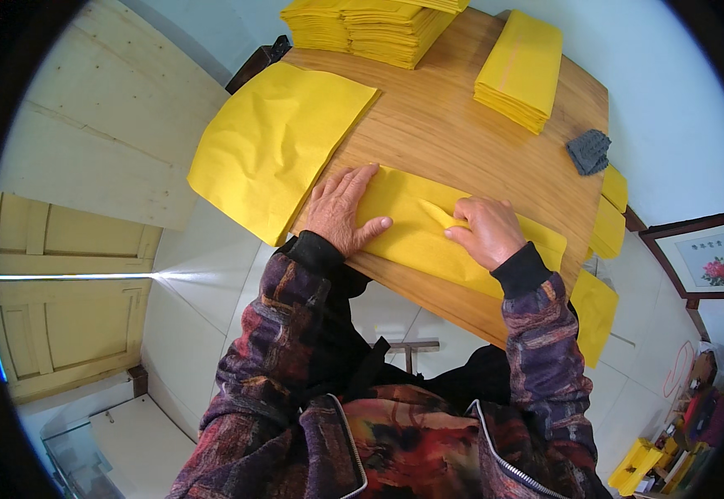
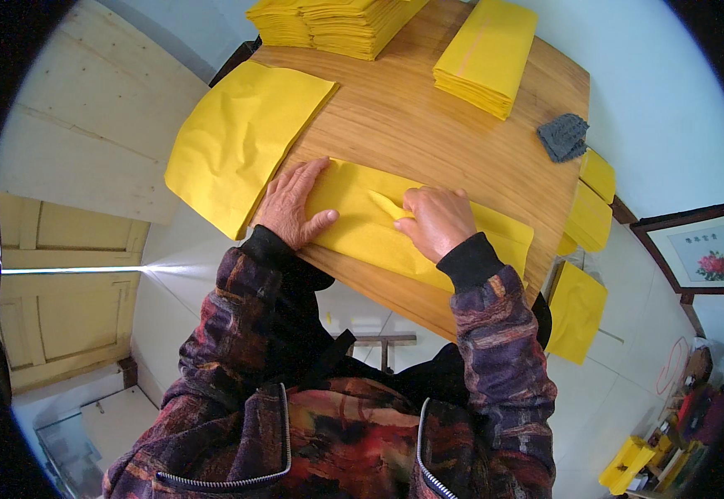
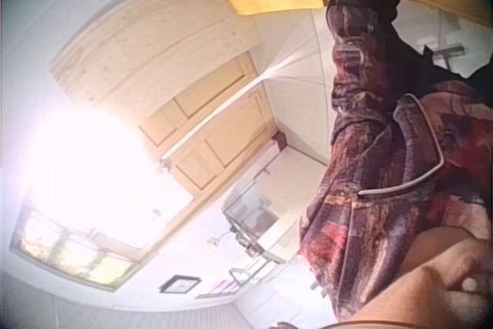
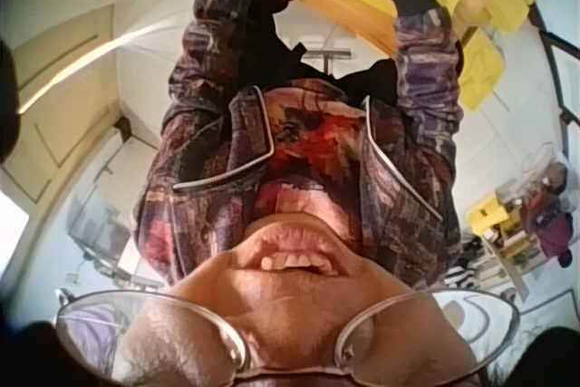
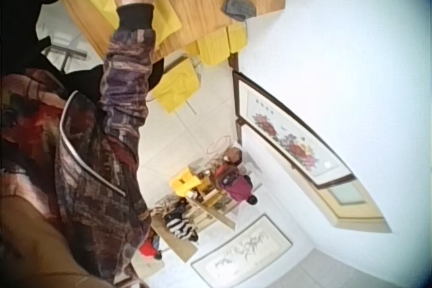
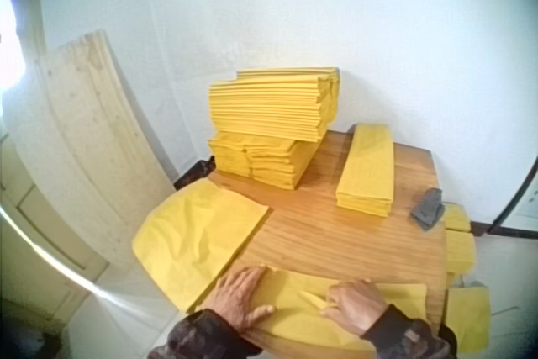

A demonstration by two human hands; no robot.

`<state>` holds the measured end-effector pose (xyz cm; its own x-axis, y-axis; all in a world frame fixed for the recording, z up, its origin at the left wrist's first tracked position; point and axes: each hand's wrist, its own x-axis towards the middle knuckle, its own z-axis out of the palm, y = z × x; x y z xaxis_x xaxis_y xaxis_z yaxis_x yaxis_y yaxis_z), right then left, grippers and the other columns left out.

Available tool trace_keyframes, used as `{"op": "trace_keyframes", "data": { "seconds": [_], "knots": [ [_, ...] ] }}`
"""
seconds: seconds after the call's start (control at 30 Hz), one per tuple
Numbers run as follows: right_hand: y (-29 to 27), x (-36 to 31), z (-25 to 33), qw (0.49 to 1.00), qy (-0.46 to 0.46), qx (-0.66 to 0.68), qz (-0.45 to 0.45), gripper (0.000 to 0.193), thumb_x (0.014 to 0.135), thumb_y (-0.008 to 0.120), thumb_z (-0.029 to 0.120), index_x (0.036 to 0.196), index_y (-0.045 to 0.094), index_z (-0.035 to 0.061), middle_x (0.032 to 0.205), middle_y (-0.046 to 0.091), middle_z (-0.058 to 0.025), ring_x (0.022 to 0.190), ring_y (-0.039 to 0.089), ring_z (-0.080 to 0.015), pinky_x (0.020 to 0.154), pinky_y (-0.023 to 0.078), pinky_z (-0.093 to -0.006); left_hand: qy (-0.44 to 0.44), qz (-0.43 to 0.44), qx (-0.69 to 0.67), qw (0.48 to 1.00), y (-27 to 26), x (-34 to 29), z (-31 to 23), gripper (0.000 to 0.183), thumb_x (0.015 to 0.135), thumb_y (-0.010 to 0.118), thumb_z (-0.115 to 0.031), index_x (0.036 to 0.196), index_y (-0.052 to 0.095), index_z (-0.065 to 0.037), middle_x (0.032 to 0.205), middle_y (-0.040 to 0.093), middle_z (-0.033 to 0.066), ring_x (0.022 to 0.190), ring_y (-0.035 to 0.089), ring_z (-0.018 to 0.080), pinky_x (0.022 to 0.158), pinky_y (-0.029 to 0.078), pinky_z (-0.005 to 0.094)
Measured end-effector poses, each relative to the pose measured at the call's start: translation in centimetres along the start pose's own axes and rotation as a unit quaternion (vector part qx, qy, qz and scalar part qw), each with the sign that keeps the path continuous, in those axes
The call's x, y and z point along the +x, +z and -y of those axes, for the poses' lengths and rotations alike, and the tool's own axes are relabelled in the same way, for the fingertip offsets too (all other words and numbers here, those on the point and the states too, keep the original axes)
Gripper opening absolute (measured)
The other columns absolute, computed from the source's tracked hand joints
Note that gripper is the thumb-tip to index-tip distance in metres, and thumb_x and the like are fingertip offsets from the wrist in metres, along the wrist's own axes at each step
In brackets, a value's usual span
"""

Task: The person folds yellow paper sheets on a wooden table, aligning edges and pressing creases. They handle the sheets one at a time, stacking the folded pieces on the table.

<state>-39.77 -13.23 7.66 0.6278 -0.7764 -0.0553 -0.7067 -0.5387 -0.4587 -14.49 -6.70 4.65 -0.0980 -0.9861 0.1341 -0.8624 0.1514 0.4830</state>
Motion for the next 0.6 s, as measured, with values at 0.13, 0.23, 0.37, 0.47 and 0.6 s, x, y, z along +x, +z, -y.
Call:
{"op": "trace_keyframes", "data": {
  "seconds": [0.13, 0.23, 0.37, 0.47, 0.6],
  "knots": [
    [0.11, -0.04, -0.08, 1.000, -0.001, -0.004, -0.006, 0.025, 0.074, 0.072, 0.025, 0.076, 0.056, 0.0051, 0.079, 0.061, -0.0130, 0.082, 0.058, -0.0344, 0.068, 0.039, -0.0446, -0.002, 0.000, -0.003, 1.000, -0.06, 0.00, -0.06, 0.085, 0.080, 0.052, -0.069, 0.140, 0.039, -0.010, 0.137, 0.045, 0.0182, 0.132, 0.036, 0.0352, 0.110, 0.027, 0.0454],
    [0.21, -0.03, -0.15, 1.000, 0.003, -0.006, -0.004, 0.025, 0.075, 0.071, 0.025, 0.076, 0.056, 0.0050, 0.079, 0.062, -0.0131, 0.082, 0.058, -0.0343, 0.069, 0.039, -0.0446, 0.000, -0.005, 0.001, 1.000, 0.05, 0.04, -0.05, 0.085, 0.080, 0.052, -0.069, 0.139, 0.039, -0.009, 0.136, 0.045, 0.0183, 0.131, 0.037, 0.0352, 0.109, 0.027, 0.0458],
    [0.24, 0.04, -0.09, 1.000, 0.005, -0.015, -0.003, 0.024, 0.075, 0.071, 0.024, 0.076, 0.057, 0.0047, 0.079, 0.062, -0.0135, 0.082, 0.058, -0.0348, 0.068, 0.040, -0.0451, 0.005, -0.011, 0.006, 1.000, 0.18, 0.02, -0.02, 0.084, 0.080, 0.054, -0.068, 0.139, 0.040, -0.010, 0.135, 0.047, 0.0170, 0.130, 0.038, 0.0344, 0.108, 0.027, 0.0460],
    [0.14, 0.16, 0.05, 1.000, 0.009, -0.021, 0.003, 0.024, 0.075, 0.071, 0.025, 0.077, 0.058, 0.0048, 0.080, 0.064, -0.0136, 0.082, 0.059, -0.0349, 0.068, 0.041, -0.0463, 0.006, -0.021, 0.010, 1.000, 0.25, 0.01, -0.06, 0.082, 0.080, 0.056, -0.065, 0.138, 0.041, -0.010, 0.135, 0.049, 0.0144, 0.130, 0.039, 0.0328, 0.107, 0.028, 0.0462],
    [0.10, 0.14, 0.20, 1.000, 0.015, -0.024, 0.009, 0.023, 0.076, 0.071, 0.027, 0.078, 0.062, 0.0053, 0.082, 0.066, -0.0134, 0.083, 0.062, -0.0343, 0.070, 0.041, -0.0483, 0.002, -0.020, 0.016, 1.000, 0.26, 0.00, -0.11, 0.081, 0.079, 0.057, -0.064, 0.138, 0.041, -0.011, 0.135, 0.049, 0.0135, 0.131, 0.038, 0.0320, 0.108, 0.027, 0.0464]
  ]
}}
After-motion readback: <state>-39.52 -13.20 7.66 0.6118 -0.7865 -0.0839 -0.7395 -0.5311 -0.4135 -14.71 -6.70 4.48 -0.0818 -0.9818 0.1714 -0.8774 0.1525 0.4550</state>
